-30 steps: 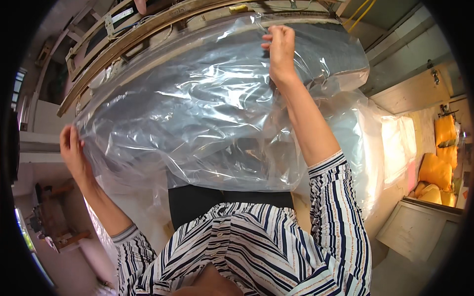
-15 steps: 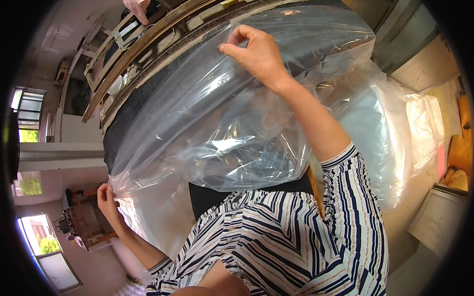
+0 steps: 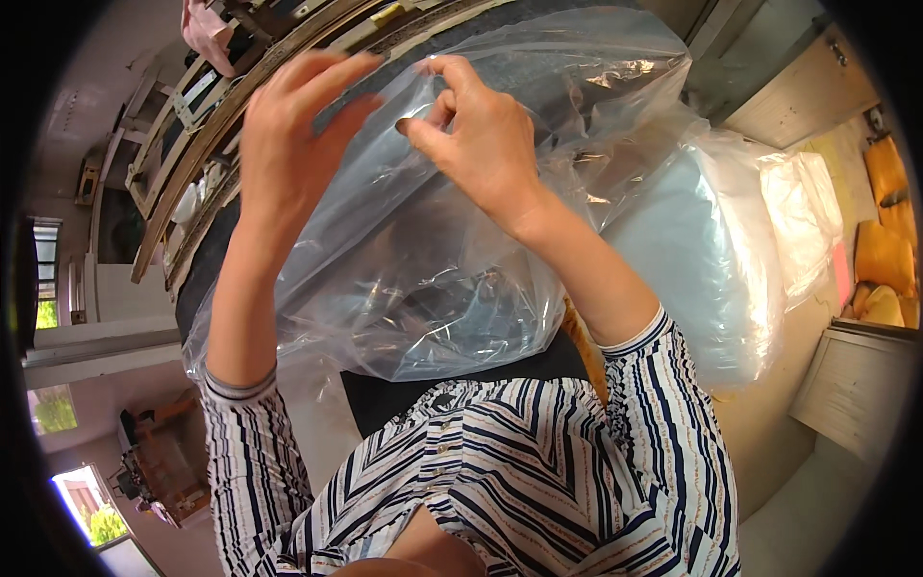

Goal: Wrapping a large piece of furniture with protective plastic sheeting.

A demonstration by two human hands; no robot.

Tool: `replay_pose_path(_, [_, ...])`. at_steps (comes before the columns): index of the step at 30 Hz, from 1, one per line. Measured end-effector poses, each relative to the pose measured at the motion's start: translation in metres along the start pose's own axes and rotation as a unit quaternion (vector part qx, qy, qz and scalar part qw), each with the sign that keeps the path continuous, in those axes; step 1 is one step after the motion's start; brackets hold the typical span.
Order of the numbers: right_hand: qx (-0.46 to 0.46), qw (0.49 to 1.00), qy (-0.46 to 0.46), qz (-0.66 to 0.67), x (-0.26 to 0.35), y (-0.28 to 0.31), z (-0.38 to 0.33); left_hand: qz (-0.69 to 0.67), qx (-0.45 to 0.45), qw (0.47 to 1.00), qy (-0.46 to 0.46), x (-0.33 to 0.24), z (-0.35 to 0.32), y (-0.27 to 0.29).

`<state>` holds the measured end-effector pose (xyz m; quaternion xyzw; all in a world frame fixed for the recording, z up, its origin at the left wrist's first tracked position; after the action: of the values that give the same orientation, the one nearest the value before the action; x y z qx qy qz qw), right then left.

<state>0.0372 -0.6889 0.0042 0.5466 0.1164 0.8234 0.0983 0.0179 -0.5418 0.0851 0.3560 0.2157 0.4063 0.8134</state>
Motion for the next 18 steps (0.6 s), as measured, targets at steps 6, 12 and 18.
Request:
replay_pose_path(6, [0.060, 0.992, -0.035, 0.106, 0.003, 0.015, -0.002, -0.121, 0.016, 0.985, -0.125, 0.000, 0.036, -0.024])
replay_pose_path(12, [0.253, 0.872, -0.188, 0.375, 0.009, 0.021, 0.006, -0.377, -0.043, 0.924, 0.034, 0.015, 0.004, -0.050])
replay_pose_path(18, [0.113, 0.992, -0.019, 0.043, -0.012, 0.050, 0.039, -0.682, -0.211, 0.558, 0.423, 0.081, -0.059, -0.067])
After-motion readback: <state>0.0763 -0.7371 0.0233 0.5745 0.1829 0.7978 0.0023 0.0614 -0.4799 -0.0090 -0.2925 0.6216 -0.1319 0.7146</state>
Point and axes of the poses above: each hand's wrist, its own z-axis towards the middle knuckle, its own y-axis out of the back of the hand, x = y × z, the point moved 5 cm from there along z, towards the middle knuckle, and after that the axes turned 3 degrees about -y, right-handed, at the moved point
